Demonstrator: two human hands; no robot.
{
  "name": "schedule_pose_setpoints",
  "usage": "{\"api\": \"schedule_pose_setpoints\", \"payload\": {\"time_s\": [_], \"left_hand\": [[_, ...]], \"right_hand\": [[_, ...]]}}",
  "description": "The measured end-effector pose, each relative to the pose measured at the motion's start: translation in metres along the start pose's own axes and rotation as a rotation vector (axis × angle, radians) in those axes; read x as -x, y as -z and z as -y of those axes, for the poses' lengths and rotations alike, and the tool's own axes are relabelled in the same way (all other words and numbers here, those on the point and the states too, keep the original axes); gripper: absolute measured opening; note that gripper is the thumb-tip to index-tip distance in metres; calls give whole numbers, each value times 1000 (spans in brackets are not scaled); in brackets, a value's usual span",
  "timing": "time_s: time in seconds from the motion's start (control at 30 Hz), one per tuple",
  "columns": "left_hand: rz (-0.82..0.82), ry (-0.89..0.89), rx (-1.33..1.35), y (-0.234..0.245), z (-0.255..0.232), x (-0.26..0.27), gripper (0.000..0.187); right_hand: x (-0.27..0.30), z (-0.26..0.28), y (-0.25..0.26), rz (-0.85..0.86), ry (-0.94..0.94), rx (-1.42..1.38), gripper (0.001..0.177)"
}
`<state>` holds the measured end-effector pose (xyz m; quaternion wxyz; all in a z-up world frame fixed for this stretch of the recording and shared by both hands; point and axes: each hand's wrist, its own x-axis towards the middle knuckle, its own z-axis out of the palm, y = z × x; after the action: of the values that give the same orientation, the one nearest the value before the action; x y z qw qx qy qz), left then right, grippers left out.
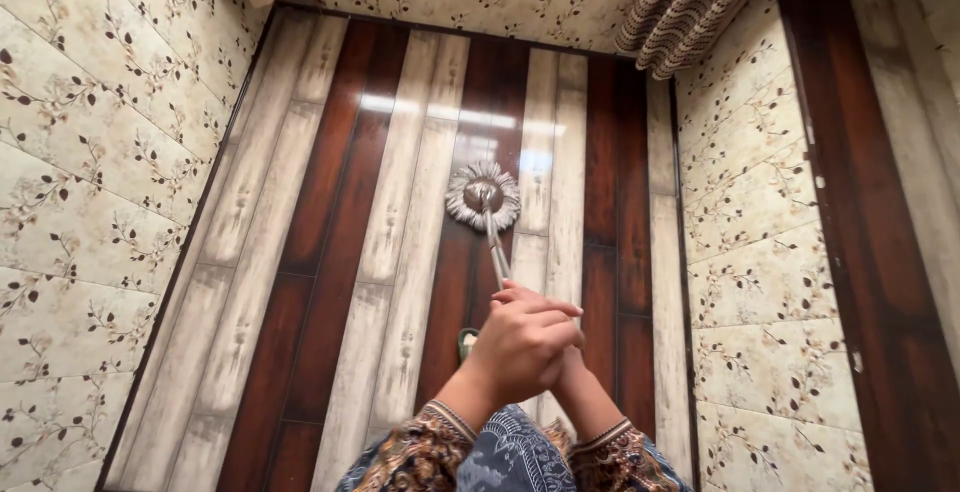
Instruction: The recorder uses a spin mop to clean the stairs and the adjacent tiled wall.
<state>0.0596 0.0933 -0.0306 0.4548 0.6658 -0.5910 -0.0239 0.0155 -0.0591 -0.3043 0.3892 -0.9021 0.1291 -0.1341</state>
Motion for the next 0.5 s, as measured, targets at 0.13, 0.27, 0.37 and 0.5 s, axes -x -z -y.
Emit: {"api": "schedule_pose_setpoints", "payload": {"time_s": [0.13, 0.27, 0.37, 0.5], "left_hand": [[44, 17, 44, -23, 64, -25, 15], [98, 94, -101, -47, 158, -57, 32], [162, 220, -248, -68, 238, -64, 44], [230, 354, -279, -50, 278, -90, 55]], "right_hand": [[-46, -46, -14, -98, 20, 44, 10], [-126, -49, 2, -26, 13, 153, 21], [-185, -40, 8, 44, -69, 214, 27], [-243, -42, 13, -33, -590, -1129, 39]]}}
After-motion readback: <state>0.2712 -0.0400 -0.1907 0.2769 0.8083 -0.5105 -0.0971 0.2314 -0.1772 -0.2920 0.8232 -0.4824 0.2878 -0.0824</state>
